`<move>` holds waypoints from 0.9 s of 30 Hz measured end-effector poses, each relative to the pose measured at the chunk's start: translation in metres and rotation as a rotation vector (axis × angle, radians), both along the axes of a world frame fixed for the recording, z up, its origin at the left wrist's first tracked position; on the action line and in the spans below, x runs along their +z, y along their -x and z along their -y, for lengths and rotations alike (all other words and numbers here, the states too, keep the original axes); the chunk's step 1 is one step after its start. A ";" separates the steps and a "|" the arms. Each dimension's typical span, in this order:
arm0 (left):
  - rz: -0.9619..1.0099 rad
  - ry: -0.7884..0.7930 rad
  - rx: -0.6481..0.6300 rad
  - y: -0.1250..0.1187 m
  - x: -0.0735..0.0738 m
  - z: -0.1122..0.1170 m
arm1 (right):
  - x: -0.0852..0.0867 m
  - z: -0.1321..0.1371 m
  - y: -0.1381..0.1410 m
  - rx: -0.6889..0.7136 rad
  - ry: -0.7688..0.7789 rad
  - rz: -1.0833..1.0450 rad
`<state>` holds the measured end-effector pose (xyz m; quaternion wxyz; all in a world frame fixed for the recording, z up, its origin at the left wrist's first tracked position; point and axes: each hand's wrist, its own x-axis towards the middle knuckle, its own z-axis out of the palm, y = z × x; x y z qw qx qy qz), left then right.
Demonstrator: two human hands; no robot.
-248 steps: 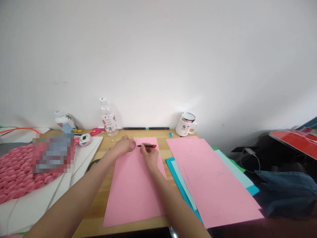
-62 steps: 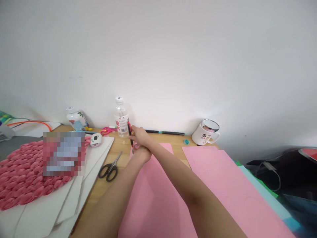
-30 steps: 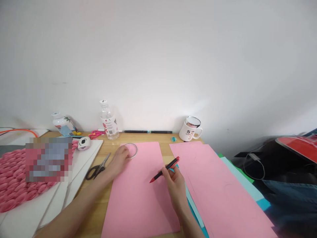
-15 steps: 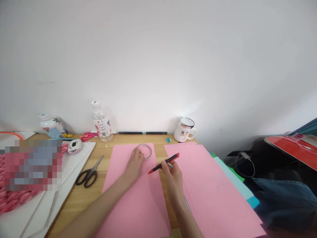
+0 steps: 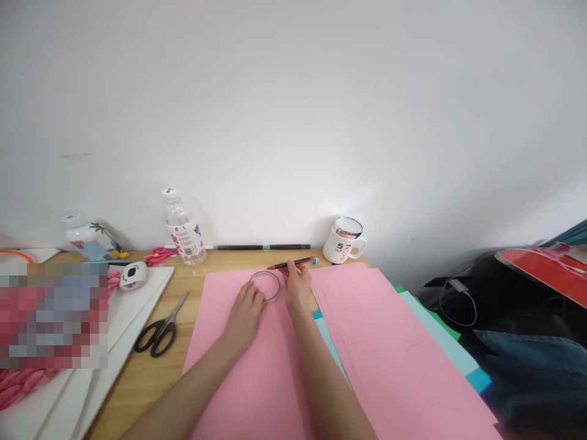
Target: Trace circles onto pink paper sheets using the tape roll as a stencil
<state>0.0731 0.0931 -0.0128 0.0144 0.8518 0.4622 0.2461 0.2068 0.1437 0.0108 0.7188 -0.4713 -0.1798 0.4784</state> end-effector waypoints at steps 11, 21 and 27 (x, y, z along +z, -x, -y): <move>-0.025 -0.003 0.018 0.001 0.002 0.001 | -0.017 -0.001 0.003 -0.040 -0.116 0.061; -0.029 -0.075 0.038 -0.004 0.001 0.001 | -0.016 -0.002 0.007 -0.056 -0.100 -0.050; 0.009 -0.035 0.002 -0.013 0.003 -0.006 | -0.018 -0.004 0.006 -0.080 -0.117 -0.064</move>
